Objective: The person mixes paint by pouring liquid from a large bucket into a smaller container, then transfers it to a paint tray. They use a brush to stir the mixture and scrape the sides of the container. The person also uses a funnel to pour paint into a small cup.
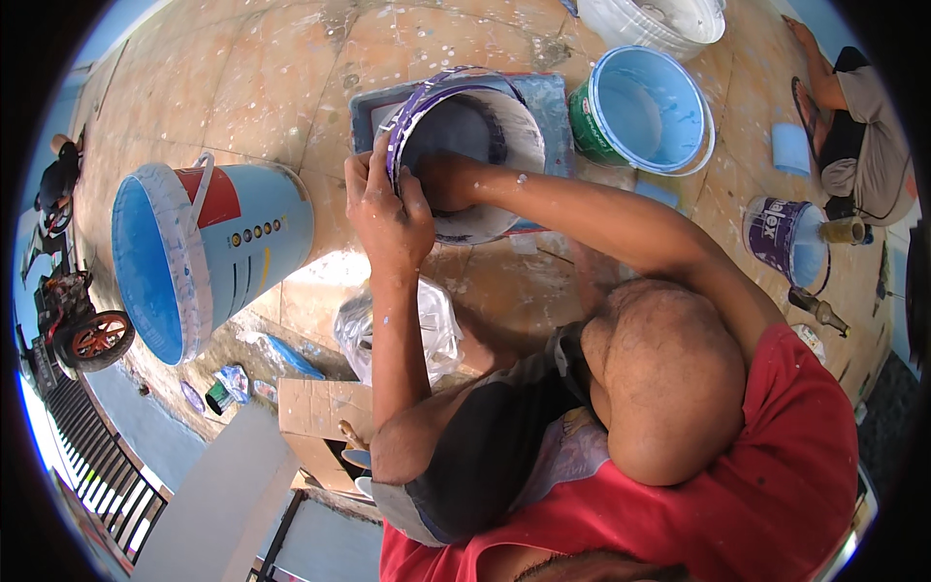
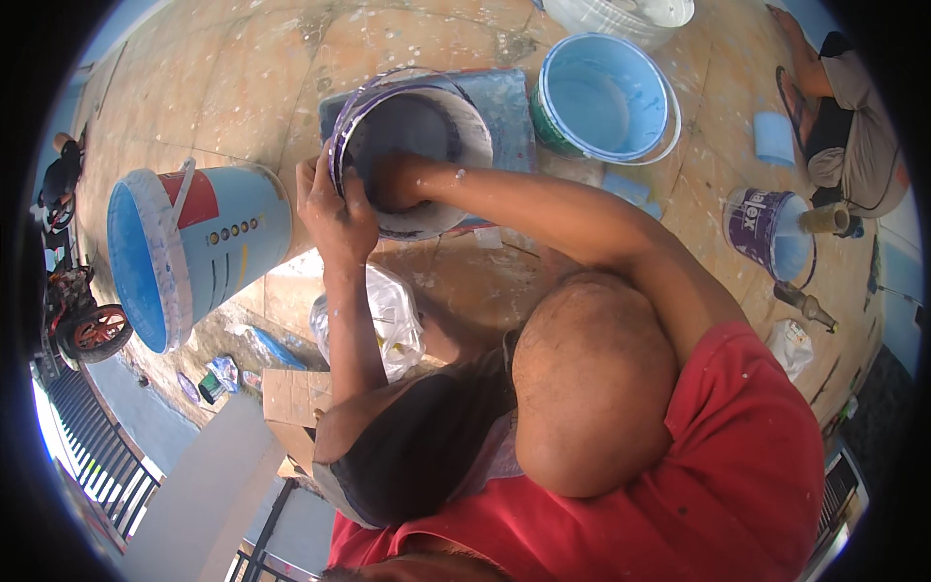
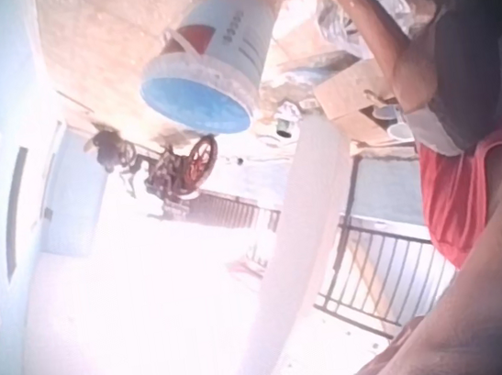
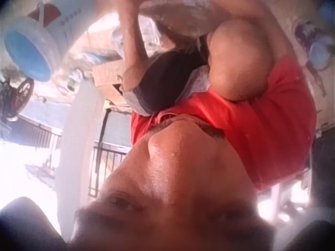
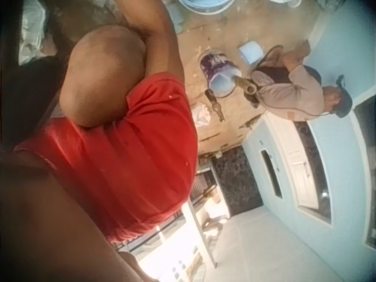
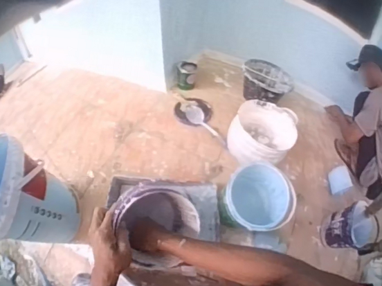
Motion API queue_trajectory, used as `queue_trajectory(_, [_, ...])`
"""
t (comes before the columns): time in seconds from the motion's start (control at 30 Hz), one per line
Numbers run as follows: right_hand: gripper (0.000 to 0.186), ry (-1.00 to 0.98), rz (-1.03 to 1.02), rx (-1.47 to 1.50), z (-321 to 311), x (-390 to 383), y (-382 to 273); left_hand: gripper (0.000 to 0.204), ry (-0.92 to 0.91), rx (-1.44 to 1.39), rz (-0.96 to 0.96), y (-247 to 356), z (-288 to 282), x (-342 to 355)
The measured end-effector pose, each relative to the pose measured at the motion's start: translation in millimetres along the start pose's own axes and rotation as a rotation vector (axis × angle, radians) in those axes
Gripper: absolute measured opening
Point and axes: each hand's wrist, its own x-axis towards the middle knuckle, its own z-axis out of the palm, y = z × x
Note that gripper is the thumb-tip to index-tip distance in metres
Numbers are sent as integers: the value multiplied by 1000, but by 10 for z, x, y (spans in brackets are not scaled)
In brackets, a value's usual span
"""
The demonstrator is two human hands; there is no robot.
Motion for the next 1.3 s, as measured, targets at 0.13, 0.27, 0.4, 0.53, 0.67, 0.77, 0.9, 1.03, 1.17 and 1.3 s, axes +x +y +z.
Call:
queue_trajectory(0.13, [22,171,172,-67,-355,-282,-77,43,-41,-37,-40,68,25,39])
queue_trajectory(0.27, [21,78,215,-223,-207,-281,10,43,1,16,-22,10,0,0])
queue_trajectory(0.4, [23,-37,161,-138,-68,-357,-23,43,-26,20,-75,33,-33,19])
queue_trajectory(0.53, [21,-43,63,41,-86,-245,-21,45,-14,23,-86,6,5,10])
queue_trajectory(0.67, [18,59,74,203,-396,-294,-210,46,29,-12,-116,-43,-23,-3])
queue_trajectory(0.77, [15,312,12,89,-532,-525,-390,46,66,2,-141,-270,-10,-43])
queue_trajectory(0.9, [15,488,-165,74,-377,-563,-311,45,107,26,-204,-382,13,-56])
queue_trajectory(1.03, [10,736,-228,79,-370,-668,-314,46,126,-13,-325,-613,-40,-126])
queue_trajectory(1.17, [13,703,-308,74,-363,-667,-219,51,119,-446,-624,-533,-29,-136])
queue_trajectory(1.3, [13,553,-161,66,-508,-930,-376,55,64,-474,-675,-474,-154,-115])
